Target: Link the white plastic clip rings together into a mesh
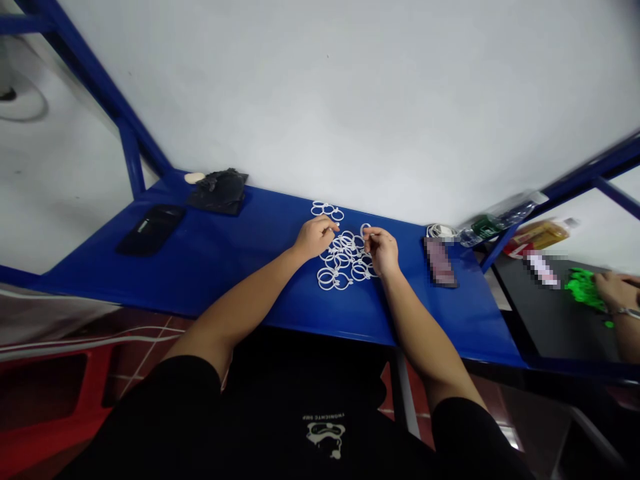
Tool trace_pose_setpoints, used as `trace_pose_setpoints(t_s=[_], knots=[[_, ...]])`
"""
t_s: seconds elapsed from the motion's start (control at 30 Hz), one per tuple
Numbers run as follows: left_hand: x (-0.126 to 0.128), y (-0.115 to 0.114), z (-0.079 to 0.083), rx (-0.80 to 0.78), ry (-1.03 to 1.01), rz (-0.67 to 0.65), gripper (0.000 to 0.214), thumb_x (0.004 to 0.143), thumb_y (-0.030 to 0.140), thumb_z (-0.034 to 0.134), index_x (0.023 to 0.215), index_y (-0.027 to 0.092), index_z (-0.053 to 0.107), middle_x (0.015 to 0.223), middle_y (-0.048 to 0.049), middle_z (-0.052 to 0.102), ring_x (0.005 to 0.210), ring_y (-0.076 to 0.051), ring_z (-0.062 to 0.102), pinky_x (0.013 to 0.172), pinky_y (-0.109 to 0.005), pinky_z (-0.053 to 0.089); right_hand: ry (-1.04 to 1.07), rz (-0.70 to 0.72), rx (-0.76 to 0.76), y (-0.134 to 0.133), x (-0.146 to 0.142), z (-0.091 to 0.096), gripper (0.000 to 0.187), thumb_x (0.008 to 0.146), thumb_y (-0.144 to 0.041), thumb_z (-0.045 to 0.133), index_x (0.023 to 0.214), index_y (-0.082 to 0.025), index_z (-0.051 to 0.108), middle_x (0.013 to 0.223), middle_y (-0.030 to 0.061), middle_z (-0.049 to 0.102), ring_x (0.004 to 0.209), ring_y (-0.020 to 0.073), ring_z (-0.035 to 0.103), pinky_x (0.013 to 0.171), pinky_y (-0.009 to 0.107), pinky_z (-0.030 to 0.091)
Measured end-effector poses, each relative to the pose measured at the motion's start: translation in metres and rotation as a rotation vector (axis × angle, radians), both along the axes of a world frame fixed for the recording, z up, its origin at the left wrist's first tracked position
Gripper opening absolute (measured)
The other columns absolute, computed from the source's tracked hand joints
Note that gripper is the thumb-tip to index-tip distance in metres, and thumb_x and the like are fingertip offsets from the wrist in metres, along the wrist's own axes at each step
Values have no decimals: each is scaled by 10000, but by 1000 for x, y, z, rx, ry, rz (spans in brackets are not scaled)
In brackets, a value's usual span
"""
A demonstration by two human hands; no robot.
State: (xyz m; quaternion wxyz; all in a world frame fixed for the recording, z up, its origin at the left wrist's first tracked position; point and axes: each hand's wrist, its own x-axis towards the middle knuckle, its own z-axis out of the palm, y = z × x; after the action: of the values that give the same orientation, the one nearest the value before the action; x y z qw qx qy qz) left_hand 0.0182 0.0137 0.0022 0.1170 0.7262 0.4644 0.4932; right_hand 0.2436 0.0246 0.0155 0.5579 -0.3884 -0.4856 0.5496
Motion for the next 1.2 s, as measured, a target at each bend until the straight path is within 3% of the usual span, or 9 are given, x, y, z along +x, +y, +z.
trace_pose_setpoints(t_s=[0.23,0.33,0.4,0.5,0.6,0.8,1.03,1.1,1.2], knots=[[-1,-1,-1,-3,62,-65,334,880,14,487,825,204,757,931,-25,768,873,-166,728,841,-307,577,-122,-36,74,3,3,-6,118,726,-271,538,709,-223,644,594,-21,561,445,107,440,428,244,351],[0,-2,-2,-25,28,-59,315,910,19,503,986,198,750,976,-29,794,917,-168,747,859,-303,582,-183,-75,132,4,4,-10,76,763,-273,530,712,-242,576,576,-38,530,440,108,421,424,240,346],[1,-3,-3,-56,-4,-43,312,946,46,528,1142,191,723,1006,-37,812,912,-162,760,833,-290,584,-221,-72,161,3,3,-12,82,774,-261,529,814,-244,598,660,-32,614,451,108,453,432,240,373],[3,-4,-4,-78,1,-32,268,974,136,614,1217,186,714,990,-43,824,778,-141,748,765,-272,576,-342,-10,205,-1,3,-14,336,794,-233,525,1110,-248,637,840,-14,746,472,118,518,466,258,449],[4,-3,-5,-81,39,-53,260,960,206,680,1212,199,747,958,-32,829,632,-110,690,708,-261,564,-567,52,322,-8,3,-14,436,826,-201,515,1234,-234,667,970,23,802,554,147,619,588,310,555],[3,-3,-7,-49,90,-114,152,975,257,691,1055,217,814,930,-26,827,684,-122,710,698,-259,541,-808,50,649,-12,5,-4,317,872,-136,530,1023,-236,791,1093,66,807,1016,239,756,951,412,599],[0,-2,-7,-111,73,-81,311,960,297,743,1262,221,753,826,5,781,633,-118,663,695,-264,548,-845,7,675,-12,5,-2,225,955,-222,585,1045,-247,789,1080,67,780,851,208,713,769,355,590],[-4,1,-6,-86,98,-21,237,968,301,731,1183,212,779,905,-25,782,707,-137,686,756,-289,571,-860,-11,661,-11,4,-3,210,961,-239,591,1040,-242,785,1057,65,776,823,203,696,774,355,583],[-14,10,-5,-54,173,109,247,998,285,677,1212,213,775,1220,-99,761,1063,-231,714,982,-389,568,-868,-32,630,-10,4,-6,202,954,-241,595,1033,-238,781,1041,63,773,831,208,686,820,374,578]])
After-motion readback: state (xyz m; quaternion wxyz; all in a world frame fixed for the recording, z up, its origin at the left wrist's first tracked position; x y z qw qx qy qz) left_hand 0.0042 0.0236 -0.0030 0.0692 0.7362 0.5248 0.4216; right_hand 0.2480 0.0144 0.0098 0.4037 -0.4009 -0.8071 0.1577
